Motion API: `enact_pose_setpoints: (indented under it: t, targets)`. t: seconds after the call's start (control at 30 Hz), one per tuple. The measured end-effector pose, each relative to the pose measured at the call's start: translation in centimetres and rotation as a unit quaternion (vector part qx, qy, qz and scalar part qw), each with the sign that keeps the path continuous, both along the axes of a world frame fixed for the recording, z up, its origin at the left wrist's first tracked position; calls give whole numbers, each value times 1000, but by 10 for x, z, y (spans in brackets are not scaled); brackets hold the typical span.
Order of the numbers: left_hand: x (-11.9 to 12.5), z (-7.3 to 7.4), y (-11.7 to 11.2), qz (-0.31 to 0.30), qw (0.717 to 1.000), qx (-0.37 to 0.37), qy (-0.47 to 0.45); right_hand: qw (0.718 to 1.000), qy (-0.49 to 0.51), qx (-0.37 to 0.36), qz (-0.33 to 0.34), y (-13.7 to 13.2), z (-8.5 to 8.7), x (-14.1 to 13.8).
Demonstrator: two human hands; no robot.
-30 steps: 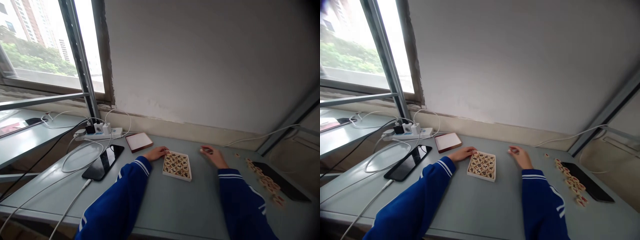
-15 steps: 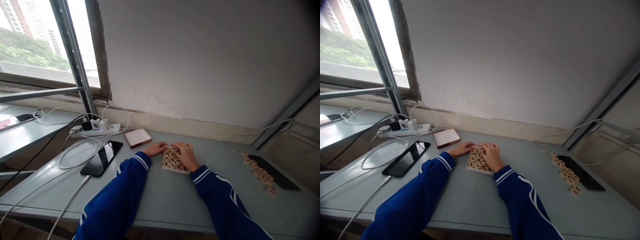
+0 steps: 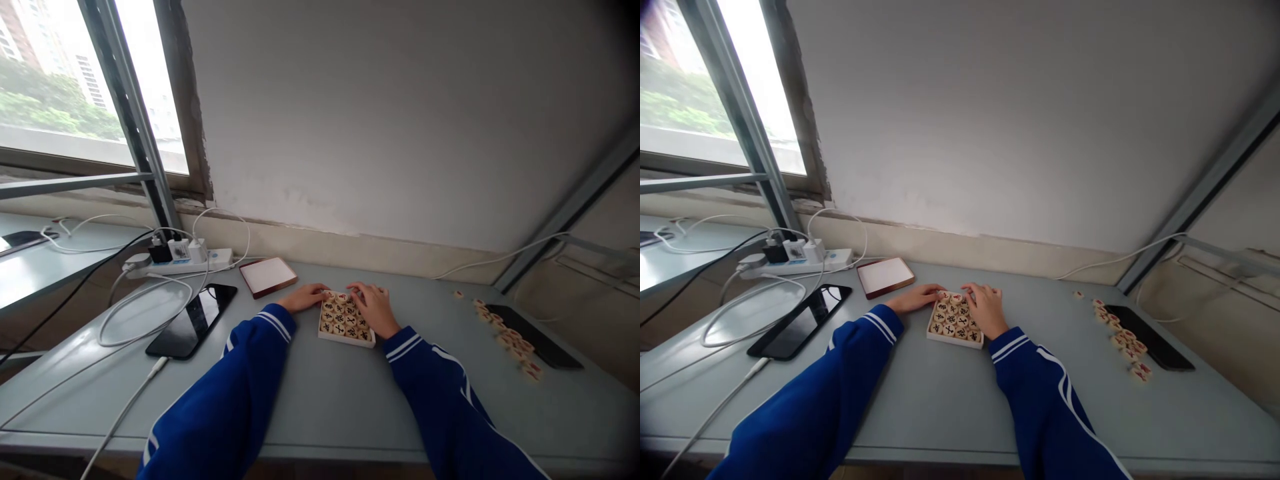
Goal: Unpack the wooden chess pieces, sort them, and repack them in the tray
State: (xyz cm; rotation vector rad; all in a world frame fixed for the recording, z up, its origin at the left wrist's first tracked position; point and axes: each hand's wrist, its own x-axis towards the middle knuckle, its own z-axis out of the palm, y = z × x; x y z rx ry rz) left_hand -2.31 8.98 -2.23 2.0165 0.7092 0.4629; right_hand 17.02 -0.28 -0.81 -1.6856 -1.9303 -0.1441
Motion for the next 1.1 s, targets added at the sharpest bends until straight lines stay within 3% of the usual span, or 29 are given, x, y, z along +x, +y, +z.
enact_pose_setpoints:
  t: [0.3, 0.5, 0.57, 0.67, 0.77, 0.83, 0.97, 1.1]
  targets:
    - [-1, -7, 6, -10, 1000, 16, -7, 998, 52, -18, 15, 4, -7, -2]
    - [-1, -2, 3, -12, 1000, -7, -17, 984, 175, -3, 39, 15, -9, 20]
    - [-1, -1, 2, -13, 1000, -20, -20, 985, 174, 17, -6, 19, -12, 42]
    - [0, -1, 2, -12, 1000, -20, -21, 976, 102, 68, -178, 24, -22, 87]
    - [0, 0, 2, -7, 1000, -17, -20, 925, 71, 110, -357, 26, -30, 132]
    - [-1, 1, 1, -4, 1000, -15, -24, 894, 51, 126, -427, 26, -34, 156]
    - [-1, 3, -2, -3, 999, -16, -29, 874, 10, 106, -474, 25, -41, 198]
    - [-3, 0, -1, 14, 1000, 10, -5, 897, 81, 67, -429, 23, -49, 229]
